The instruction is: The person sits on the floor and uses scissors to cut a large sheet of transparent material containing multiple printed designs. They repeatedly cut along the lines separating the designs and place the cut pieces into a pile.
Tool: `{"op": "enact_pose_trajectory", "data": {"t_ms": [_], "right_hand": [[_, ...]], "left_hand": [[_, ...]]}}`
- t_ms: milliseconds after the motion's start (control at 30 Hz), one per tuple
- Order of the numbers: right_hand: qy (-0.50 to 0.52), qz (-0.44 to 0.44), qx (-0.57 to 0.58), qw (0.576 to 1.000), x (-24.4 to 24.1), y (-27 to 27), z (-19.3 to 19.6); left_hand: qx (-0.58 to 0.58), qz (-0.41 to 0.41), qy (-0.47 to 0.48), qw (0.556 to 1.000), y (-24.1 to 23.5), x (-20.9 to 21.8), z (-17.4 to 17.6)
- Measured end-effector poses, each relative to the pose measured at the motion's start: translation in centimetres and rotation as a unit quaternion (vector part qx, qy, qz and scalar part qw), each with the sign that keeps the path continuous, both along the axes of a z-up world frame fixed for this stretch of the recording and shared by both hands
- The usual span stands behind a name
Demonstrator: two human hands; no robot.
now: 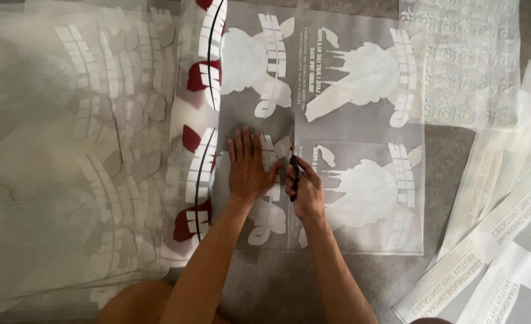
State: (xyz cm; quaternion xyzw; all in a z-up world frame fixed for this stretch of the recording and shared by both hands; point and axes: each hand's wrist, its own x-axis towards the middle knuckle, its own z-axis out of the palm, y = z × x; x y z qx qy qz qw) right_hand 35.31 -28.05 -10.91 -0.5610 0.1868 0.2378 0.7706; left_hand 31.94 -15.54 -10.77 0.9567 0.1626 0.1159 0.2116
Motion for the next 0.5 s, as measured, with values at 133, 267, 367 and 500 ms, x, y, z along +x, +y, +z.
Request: {"op": "enact_pose_trajectory", "data": {"t_ms": [133,267,367,500], "right_hand": [[-0.006,-0.004,0.01,1.0,1.9,1.4,0.5],[-0.018,-0.005,0.015,1.0,4.0,2.4,1.2],[-0.019,-0.001,0.015,1.0,5.4,3.2,1.8],[-0.018,-0.005,0.007,1.0,7.5,4.4,1.9]], "left_hand": [[0.014,0.003,0.023,1.0,0.2,0.2,-0.6],[0.021,-0.002,0.041,0.999,0.1,0.3,-0.4],[0.031,0.005,0.036,0.999,0.2,0.3,-0.4],[0.052,0.008,0.036,0.998,0.1,0.5,-1.5]]}}
